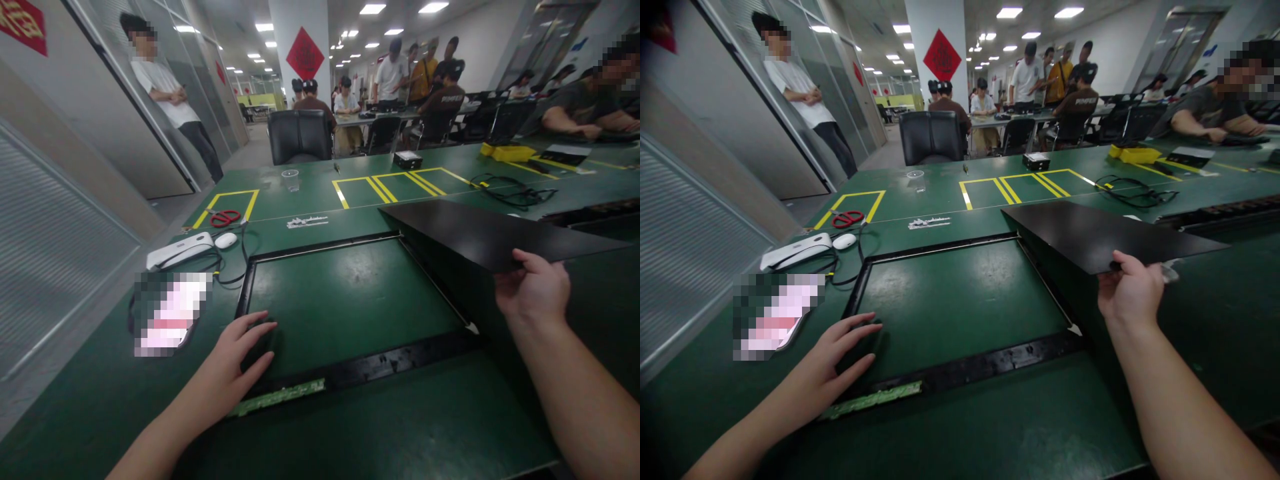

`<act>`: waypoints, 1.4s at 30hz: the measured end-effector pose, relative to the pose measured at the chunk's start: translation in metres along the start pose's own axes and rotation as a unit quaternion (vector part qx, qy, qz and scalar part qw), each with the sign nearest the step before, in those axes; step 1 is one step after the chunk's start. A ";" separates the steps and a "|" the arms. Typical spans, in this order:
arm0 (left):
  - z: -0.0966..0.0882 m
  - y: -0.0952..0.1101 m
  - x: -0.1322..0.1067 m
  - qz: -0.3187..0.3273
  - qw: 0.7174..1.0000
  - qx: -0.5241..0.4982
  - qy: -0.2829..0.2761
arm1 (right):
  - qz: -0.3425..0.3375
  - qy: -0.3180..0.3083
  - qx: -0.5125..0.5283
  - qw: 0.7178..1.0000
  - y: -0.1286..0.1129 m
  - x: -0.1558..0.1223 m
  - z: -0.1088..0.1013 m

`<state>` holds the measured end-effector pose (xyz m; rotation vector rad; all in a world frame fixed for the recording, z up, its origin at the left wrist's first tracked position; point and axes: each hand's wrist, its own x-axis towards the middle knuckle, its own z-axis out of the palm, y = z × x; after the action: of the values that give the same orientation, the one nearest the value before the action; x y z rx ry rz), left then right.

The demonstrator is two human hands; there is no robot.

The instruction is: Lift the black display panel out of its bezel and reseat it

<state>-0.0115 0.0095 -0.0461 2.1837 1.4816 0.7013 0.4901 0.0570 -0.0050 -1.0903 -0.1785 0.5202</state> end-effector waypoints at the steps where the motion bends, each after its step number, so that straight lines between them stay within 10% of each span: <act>1: 0.000 -0.001 0.000 0.003 1.000 0.002 0.005 | 0.003 0.006 -0.001 1.000 0.001 0.000 0.001; 32: 0.012 -0.030 -0.003 0.095 0.994 0.062 -0.001 | 0.080 -0.015 0.015 0.997 0.010 -0.009 0.009; 42: -0.003 -0.016 0.003 -0.017 0.997 -0.068 0.034 | 0.126 -0.066 0.018 0.990 -0.011 -0.033 0.012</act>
<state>-0.0239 0.0176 -0.0530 2.0464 1.4549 0.8472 0.4599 0.0468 0.0143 -1.0489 -0.1470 0.8195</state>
